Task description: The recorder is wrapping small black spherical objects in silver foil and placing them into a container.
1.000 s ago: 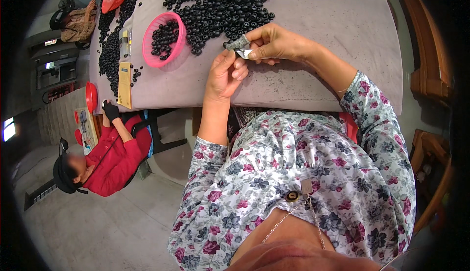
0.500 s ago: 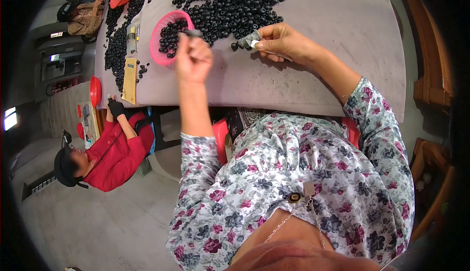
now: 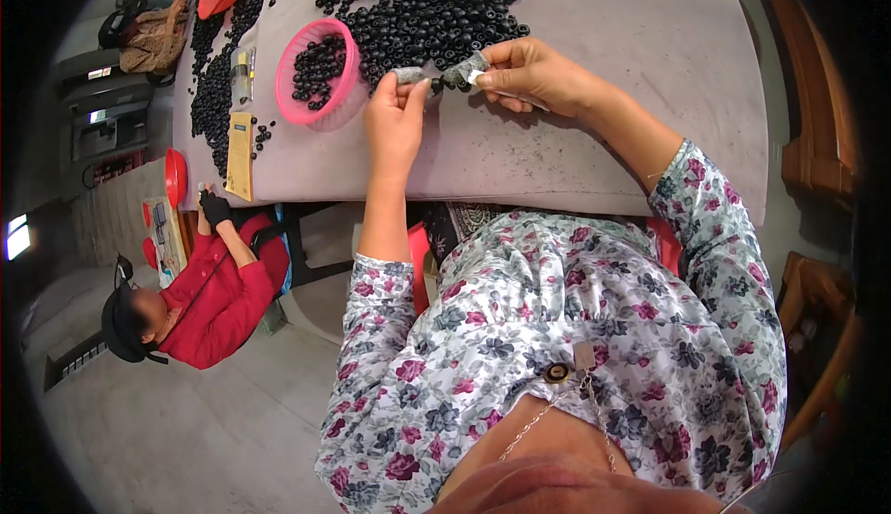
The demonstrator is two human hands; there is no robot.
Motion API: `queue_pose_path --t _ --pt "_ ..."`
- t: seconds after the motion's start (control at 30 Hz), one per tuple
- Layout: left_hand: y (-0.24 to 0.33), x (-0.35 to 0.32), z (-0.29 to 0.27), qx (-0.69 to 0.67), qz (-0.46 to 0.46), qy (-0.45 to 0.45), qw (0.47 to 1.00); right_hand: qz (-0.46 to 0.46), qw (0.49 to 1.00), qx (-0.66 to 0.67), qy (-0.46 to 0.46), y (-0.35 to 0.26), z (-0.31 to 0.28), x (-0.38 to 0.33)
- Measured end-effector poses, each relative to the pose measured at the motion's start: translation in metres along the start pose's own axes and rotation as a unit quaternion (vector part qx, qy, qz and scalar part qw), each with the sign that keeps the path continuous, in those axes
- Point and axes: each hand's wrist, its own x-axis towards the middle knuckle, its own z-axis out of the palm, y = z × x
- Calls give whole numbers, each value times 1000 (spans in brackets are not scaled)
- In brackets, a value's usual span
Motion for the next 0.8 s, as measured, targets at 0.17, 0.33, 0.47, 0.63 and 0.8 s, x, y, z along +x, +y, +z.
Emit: queue_pose_path --t 0.17,0.33,0.47,0.63,0.8 --pt "9 -1 4 235 79 13 969 14 1000 9 5 -4 2 -1" --pt "11 -3 4 248 56 -8 967 7 1000 -9 -6 -4 2 -2" --pt "8 -1 4 227 68 -8 972 1 1000 -26 -7 1 -1 2" --pt "-10 -6 6 170 132 21 976 2 1000 -30 -6 1 0 3" --pt "15 -20 14 -85 -17 -12 996 -4 1000 -25 1 1 0 1"
